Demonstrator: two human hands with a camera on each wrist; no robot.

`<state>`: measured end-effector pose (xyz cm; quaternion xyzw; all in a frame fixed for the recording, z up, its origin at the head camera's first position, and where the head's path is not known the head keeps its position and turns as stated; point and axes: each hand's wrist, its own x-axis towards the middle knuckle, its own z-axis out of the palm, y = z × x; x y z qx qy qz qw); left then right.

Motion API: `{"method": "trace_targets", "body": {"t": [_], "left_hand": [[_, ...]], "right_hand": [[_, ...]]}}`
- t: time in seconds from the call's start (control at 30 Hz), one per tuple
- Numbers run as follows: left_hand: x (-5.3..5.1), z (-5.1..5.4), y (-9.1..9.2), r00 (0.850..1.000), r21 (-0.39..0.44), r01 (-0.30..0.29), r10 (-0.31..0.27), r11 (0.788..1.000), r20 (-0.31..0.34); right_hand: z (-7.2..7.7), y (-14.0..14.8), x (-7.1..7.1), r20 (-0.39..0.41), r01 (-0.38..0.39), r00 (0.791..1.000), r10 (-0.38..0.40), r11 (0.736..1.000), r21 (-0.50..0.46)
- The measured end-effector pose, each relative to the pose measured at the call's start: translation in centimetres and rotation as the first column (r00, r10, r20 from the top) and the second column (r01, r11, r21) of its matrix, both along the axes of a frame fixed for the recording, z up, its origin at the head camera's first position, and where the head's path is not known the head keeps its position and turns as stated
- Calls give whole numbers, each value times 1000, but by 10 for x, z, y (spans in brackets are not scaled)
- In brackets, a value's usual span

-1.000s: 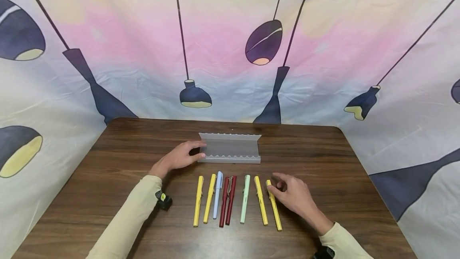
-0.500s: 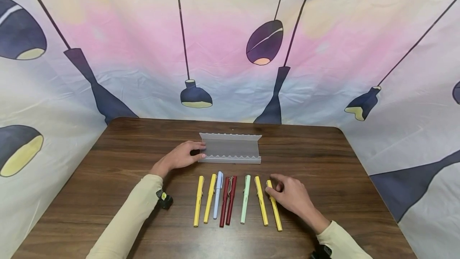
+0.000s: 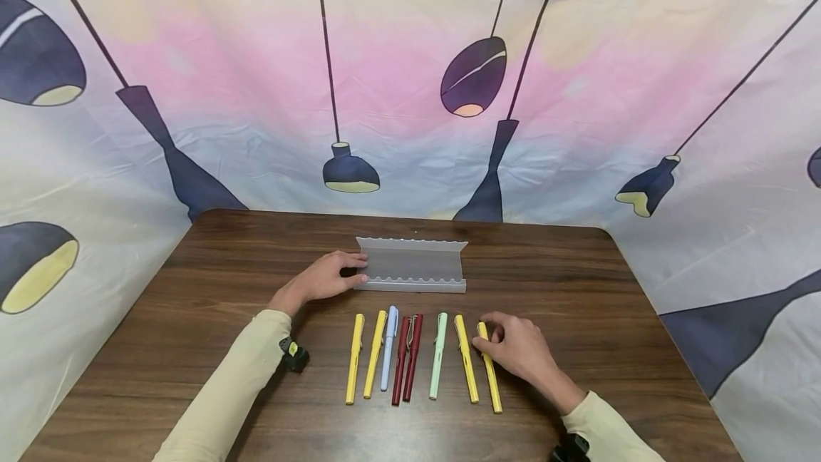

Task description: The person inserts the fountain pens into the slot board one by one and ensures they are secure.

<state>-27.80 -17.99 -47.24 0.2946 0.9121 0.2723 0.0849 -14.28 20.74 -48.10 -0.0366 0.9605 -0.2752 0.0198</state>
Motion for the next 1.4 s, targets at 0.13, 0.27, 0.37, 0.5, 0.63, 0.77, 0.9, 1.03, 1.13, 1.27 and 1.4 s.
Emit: {"method": "trace_targets", "body": {"t": [0.13,0.27,0.37,0.5,0.63,0.77,0.9,1.03,1.13,1.27,1.4], "left_hand": [[-1,0,0,1000,5,4,-4,1000,2],[-2,-1,0,1000,6,9,-9,1000,0],[-2,0,0,1000,2,8,-8,1000,5],[-2,1,0,1000,-5,1,-1,1000,15],[-4,-1,-1,1000,-7,5,-5,1000,6],[-5,-2,-2,1000,-3,16,-16,1000,3],[-4,-1,-3,1000,-1,22,-22,1000,11],[-3,1,-3,1000,-5,25,-25,1000,3],[-3,1,-3,1000,-4,27,-27,1000,1],[-4,1,-3,999,-5,34,-34,999,-2],[-4,0,-3,999,-9,36,-36,999,-5]], "right_hand": [[0,0,0,-8,-3,1000,3,1000,-6],[0,0,0,-29,-16,999,15,1000,-14],[0,0,0,-47,-25,999,24,999,-19],[2,2,1,-60,-31,998,30,999,-25],[3,4,1,-49,-29,998,27,999,-44],[4,5,0,-31,-25,999,23,998,-56],[4,5,0,-28,-22,999,20,998,-59],[4,4,-1,-22,-16,1000,15,998,-56],[3,3,-3,-8,-10,1000,10,999,-46],[2,2,-4,-6,-9,1000,9,999,-41],[2,2,-4,-14,-15,1000,14,999,-51]]}}
